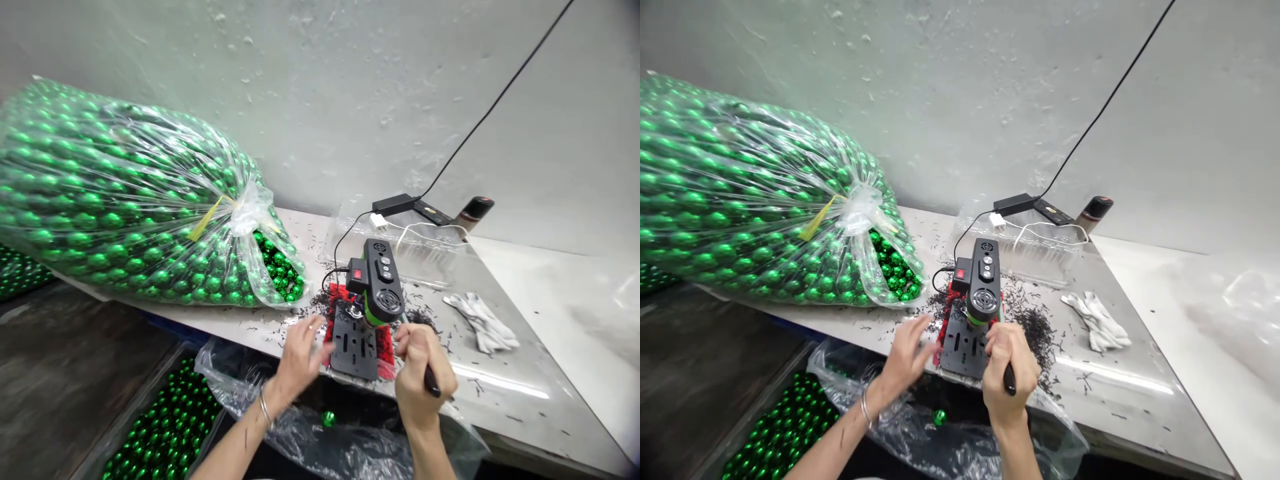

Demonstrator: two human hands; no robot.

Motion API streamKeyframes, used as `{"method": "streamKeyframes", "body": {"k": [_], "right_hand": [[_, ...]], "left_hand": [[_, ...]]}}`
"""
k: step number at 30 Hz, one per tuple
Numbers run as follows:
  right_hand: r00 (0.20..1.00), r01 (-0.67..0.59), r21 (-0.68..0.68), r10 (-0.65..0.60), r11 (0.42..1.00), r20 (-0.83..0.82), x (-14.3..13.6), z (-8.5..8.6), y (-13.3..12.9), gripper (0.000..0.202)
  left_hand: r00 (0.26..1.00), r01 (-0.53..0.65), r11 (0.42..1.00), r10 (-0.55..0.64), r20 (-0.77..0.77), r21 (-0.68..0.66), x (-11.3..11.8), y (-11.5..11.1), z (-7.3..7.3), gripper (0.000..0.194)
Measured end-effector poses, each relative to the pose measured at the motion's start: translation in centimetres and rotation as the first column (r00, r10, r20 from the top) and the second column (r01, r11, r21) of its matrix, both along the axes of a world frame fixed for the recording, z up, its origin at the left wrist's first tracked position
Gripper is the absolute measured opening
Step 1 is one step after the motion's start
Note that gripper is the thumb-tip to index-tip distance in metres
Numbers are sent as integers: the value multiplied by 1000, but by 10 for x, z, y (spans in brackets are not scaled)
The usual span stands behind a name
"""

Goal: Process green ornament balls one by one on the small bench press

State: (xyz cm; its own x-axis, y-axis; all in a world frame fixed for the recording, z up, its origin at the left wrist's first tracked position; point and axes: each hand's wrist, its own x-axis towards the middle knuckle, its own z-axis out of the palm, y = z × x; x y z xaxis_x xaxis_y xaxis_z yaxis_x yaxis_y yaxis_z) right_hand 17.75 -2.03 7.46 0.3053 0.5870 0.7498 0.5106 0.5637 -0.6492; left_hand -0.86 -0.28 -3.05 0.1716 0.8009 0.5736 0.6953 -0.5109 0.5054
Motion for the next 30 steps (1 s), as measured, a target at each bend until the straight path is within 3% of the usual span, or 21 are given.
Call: {"method": "streamKeyframes", "body": {"k": [2, 4, 7, 10, 13, 15, 16, 18, 19, 20, 22, 25, 28, 30], "right_hand": [[1000, -1, 4, 1, 1000, -3, 0, 0, 0, 34], [1000, -8, 14, 8, 1000, 2, 0, 0, 0, 34], [1000, -21, 28, 20, 999, 14, 1, 0, 0, 33], [999, -30, 39, 29, 999, 32, 2, -2, 0, 31], [999, -33, 45, 31, 998, 45, 3, -3, 0, 31], [998, -33, 51, 31, 998, 47, 3, -3, 0, 31], [998, -34, 52, 31, 998, 47, 3, -3, 0, 32], [998, -34, 50, 32, 998, 45, 2, -3, 1, 32], [999, -35, 48, 33, 998, 44, 2, -3, 1, 32], [999, -35, 46, 33, 998, 42, 2, -3, 1, 31], [998, -39, 45, 38, 998, 43, 2, -3, 1, 32], [997, -46, 43, 44, 998, 63, 3, -2, 0, 32], [995, -35, 36, 32, 999, 94, 4, -1, -1, 32], [994, -31, 33, 27, 999, 110, 4, -1, -1, 32]], "left_hand": [[977, -189, 981, 184, -107, -44, -12, 39, 18, 34], [926, -306, 939, 255, -278, -159, -20, 75, 32, 25], [902, -324, 903, 205, -380, -282, -23, 109, 41, 7], [918, -300, 901, 183, -352, -314, -24, 118, 40, 4], [945, -279, 899, 194, -264, -337, -31, 112, 43, 24], [983, -151, 894, 180, 31, -422, -37, 101, 47, 37], [957, -31, 883, 161, 241, -468, -40, 94, 48, 42], [777, 246, 832, 137, 614, -497, -41, 77, 49, 52], [681, 357, 794, 140, 719, -493, -39, 69, 47, 55], [608, 437, 752, 157, 778, -494, -36, 60, 43, 56], [542, 525, 677, 202, 816, -516, -23, 46, 32, 58], [614, 521, 634, 185, 767, -571, 2, 32, 13, 56], [759, 447, 688, 45, 649, -571, 26, 26, 1, 43], [852, 381, 749, -56, 520, -543, 36, 25, 0, 35]]}}
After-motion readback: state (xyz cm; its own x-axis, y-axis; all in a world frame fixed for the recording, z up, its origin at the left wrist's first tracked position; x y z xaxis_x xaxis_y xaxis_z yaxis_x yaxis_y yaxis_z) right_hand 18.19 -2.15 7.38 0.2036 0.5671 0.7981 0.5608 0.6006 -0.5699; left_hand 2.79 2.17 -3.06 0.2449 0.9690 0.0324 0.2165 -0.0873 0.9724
